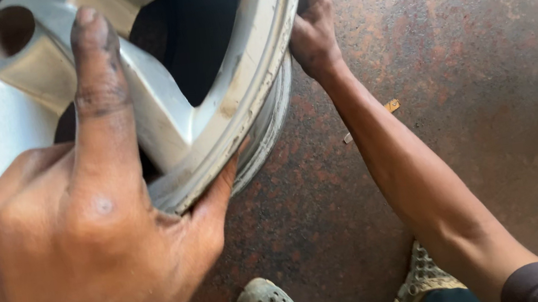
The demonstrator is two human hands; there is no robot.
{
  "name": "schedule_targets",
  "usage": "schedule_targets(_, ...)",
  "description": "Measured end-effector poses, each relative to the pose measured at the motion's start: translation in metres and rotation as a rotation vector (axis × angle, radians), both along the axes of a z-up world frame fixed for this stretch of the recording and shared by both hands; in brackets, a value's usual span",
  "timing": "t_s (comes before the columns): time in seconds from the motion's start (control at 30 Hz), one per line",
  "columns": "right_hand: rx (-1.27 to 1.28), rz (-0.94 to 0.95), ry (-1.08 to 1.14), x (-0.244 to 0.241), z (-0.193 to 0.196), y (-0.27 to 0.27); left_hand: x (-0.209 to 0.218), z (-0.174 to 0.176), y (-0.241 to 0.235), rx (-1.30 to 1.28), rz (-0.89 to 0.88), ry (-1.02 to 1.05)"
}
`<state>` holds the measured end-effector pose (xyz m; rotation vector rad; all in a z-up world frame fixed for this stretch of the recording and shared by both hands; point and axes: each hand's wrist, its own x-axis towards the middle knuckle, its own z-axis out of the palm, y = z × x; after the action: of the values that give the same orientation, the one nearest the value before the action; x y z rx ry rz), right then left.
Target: The person scrubs the rim of a car wheel using a small abrasive block. They hold the wheel steady with one hand while moving the block along the edge with the other, working on the outer lip and the inner barrel of the rim.
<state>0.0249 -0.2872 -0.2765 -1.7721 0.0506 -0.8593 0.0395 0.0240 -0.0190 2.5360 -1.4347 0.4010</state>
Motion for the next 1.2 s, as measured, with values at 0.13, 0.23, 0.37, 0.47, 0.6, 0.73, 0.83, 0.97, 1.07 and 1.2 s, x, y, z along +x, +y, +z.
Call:
schedule_targets(0.13,0.283,-0.009,0.004,-0.061,0.004,0.061,0.004,0.008,-0.007,-0.029,-0.006,0.026)
schedule_targets(0.23,0.166,-0.153,0.068,-0.056,0.004,0.057,0.002,0.006,-0.009,-0.032,0.015,0.042)
schedule_targets(0.37,0.048,-0.016,0.186,0.000,0.022,-0.005,-0.001,0.001,-0.008,-0.032,0.038,0.073)
schedule_targets(0.47,0.040,-0.024,0.106,-0.024,0.043,0.031,0.000,0.004,-0.008,-0.015,0.050,0.088)
schedule_targets(0.6,-0.161,-0.487,0.461,-0.068,0.066,0.098,0.001,0.000,-0.004,0.028,0.048,0.088)
schedule_targets(0.73,0.096,-0.420,0.494,-0.025,0.082,0.055,-0.004,-0.006,-0.002,-0.028,0.039,0.076)
schedule_targets(0.83,-0.067,-0.500,0.474,-0.055,0.090,0.097,-0.004,0.003,-0.003,-0.005,0.070,0.129)
schedule_targets(0.97,-0.005,-0.424,0.364,-0.052,0.082,0.093,-0.006,0.001,-0.002,-0.102,0.019,0.087)
schedule_targets(1.07,0.272,-0.380,0.635,-0.016,0.087,0.047,-0.011,-0.001,0.001,-0.054,0.051,0.066)
schedule_targets(1.2,-0.040,-0.503,0.481,-0.053,0.094,0.098,-0.007,0.006,0.000,-0.123,0.018,0.110)
